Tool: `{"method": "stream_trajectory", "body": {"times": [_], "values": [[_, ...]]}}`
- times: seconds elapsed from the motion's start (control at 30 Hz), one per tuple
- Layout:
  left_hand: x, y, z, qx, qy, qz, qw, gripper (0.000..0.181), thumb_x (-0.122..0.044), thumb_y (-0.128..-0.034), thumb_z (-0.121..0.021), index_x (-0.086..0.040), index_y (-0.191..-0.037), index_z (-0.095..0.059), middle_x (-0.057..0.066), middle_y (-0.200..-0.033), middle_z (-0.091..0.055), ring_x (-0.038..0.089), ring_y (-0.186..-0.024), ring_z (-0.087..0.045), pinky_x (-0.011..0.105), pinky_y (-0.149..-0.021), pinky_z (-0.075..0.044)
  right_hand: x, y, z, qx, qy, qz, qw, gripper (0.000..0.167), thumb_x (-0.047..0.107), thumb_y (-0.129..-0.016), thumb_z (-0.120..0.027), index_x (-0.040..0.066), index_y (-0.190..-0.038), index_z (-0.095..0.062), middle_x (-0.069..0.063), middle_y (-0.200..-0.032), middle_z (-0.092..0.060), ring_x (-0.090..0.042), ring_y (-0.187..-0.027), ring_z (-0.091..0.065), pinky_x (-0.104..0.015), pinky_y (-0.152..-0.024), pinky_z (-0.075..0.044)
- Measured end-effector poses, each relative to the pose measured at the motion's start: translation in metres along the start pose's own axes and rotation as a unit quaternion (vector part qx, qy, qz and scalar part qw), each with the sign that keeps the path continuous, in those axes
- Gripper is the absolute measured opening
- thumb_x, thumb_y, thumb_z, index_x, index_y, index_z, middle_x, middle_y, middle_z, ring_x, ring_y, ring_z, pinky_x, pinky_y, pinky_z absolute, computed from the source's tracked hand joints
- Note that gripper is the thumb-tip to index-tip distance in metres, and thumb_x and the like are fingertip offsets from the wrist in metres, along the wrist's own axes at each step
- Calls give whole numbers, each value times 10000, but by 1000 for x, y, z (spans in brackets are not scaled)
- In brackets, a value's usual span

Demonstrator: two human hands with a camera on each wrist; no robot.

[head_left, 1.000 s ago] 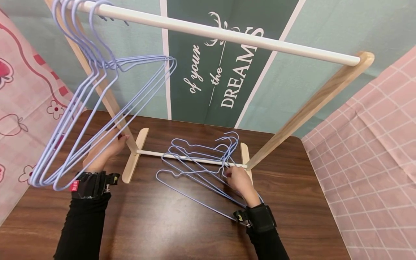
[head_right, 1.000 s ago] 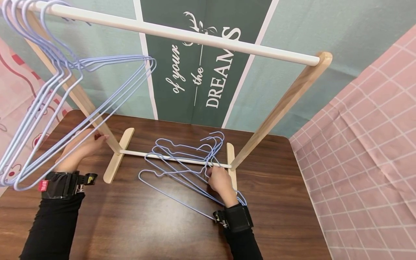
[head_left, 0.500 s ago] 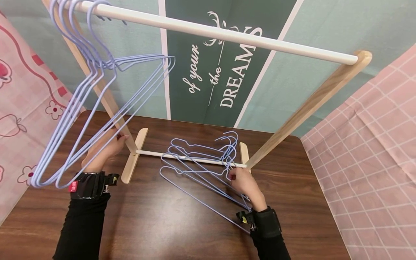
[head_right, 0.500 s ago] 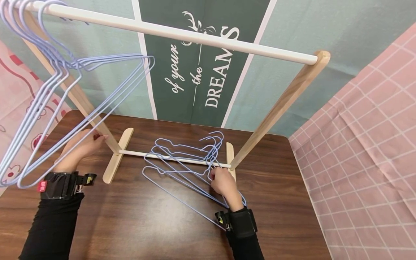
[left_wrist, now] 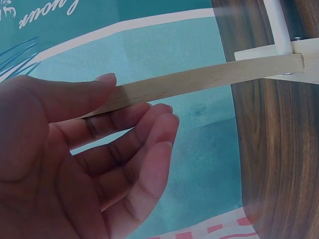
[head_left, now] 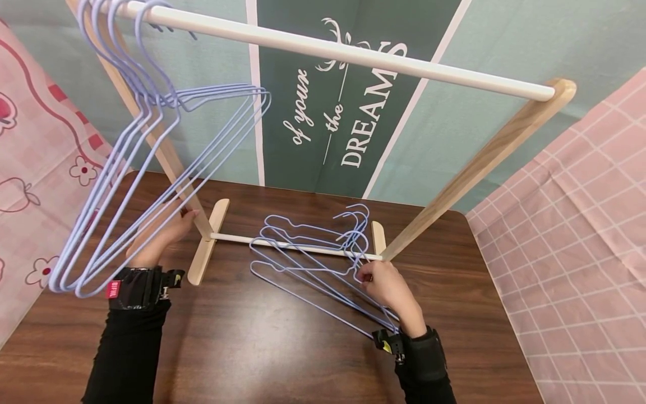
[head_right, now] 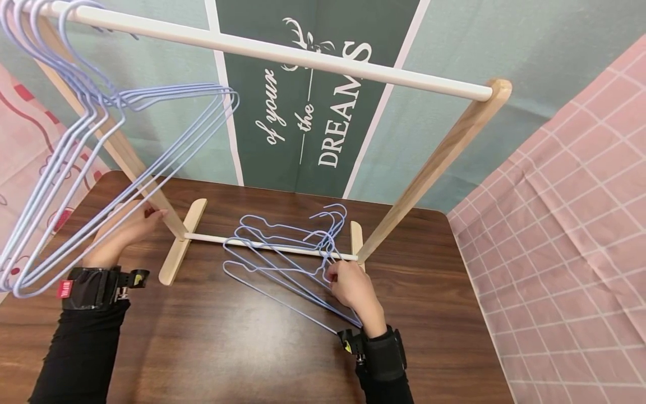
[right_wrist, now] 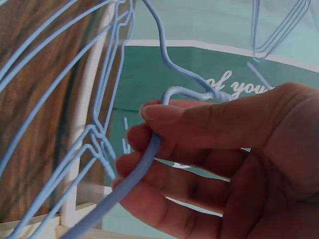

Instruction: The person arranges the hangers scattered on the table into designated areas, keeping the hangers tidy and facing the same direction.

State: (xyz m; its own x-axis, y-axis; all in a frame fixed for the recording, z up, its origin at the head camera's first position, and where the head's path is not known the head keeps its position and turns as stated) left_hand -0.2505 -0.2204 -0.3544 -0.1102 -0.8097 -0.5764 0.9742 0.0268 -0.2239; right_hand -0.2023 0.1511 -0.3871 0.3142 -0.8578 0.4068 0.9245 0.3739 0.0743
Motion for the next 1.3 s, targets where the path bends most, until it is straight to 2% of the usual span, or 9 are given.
{"method": "stream_trajectory", "body": {"times": [0.13,0.27,0.53,0.67,0.83,1.03,1.1,1.17,1.3], "values": [[-5,-1,-1,51,309,-176,9994,214,1,-859,-541,130,-690,-511,99,-531,-417,141,-464,-350,307,-446,-315,5,3,5,-35,-36,76,10000,169,-84,-686,-629,79,-704,-670,37,-615,-555,-90,-584,-482,-272,-545,-413],[-4,-1,-3,149,388,-167,9990,214,8,-863,-532,157,-710,-520,92,-523,-418,128,-455,-343,309,-442,-319,9,5,9,-42,-19,150,9999,175,-86,-691,-635,85,-705,-670,36,-624,-565,-82,-581,-484,-271,-545,-414],[2,0,-1,142,-209,58,9997,279,-121,-889,-536,44,-665,-511,79,-515,-429,217,-453,-411,322,-421,-309,15,6,15,51,71,244,9997,158,-70,-711,-646,84,-725,-676,28,-643,-581,-76,-579,-487,-269,-544,-414],[3,1,1,71,-314,133,9994,269,-126,-881,-542,32,-666,-509,100,-532,-441,253,-473,-437,336,-429,-318,20,7,21,29,45,277,9996,158,-68,-713,-645,86,-726,-680,34,-635,-572,-78,-579,-481,-263,-543,-413],[1,1,0,-18,53,81,10000,224,-53,-849,-548,79,-672,-507,79,-519,-421,154,-441,-368,302,-424,-310,27,10,33,-87,100,384,9992,184,-80,-704,-637,102,-703,-662,44,-614,-545,-78,-561,-452,-256,-536,-393],[-5,1,-3,133,545,-133,9983,209,19,-860,-526,154,-703,-500,84,-528,-406,105,-452,-322,289,-434,-308,32,14,50,-264,169,409,9987,136,-54,-723,-670,79,-742,-687,15,-649,-592,-82,-574,-486,-266,-532,-402],[-5,0,-3,194,532,-128,9983,210,14,-866,-519,159,-714,-509,84,-529,-407,115,-452,-327,296,-436,-309,33,14,56,-338,139,387,9986,141,-63,-730,-658,72,-752,-695,8,-656,-599,-84,-563,-480,-262,-522,-393],[4,-2,-7,112,378,-209,9990,213,-10,-868,-530,135,-712,-533,79,-523,-420,110,-445,-326,295,-430,-311,35,15,63,-439,134,439,9980,150,-76,-728,-647,65,-747,-694,11,-648,-595,-87,-550,-466,-260,-515,-381],[13,-3,-8,108,-2,-24,9999,252,-98,-881,-541,75,-698,-544,79,-521,-447,144,-431,-368,303,-416,-314,37,16,77,-678,169,509,9963,139,-76,-725,-659,58,-737,-691,20,-636,-594,-96,-551,-468,-270,-527,-385]]}}
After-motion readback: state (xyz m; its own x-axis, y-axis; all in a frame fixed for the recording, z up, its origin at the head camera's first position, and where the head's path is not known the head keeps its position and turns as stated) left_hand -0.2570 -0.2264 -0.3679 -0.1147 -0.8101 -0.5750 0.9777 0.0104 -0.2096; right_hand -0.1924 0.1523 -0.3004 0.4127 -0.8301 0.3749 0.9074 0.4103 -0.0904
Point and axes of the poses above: each hand's wrist, its own y-axis away from the middle knuckle, its own z-axis out of the back of the hand, x = y × z, the point moved 10 cm from there along -y, towards the middle knuckle
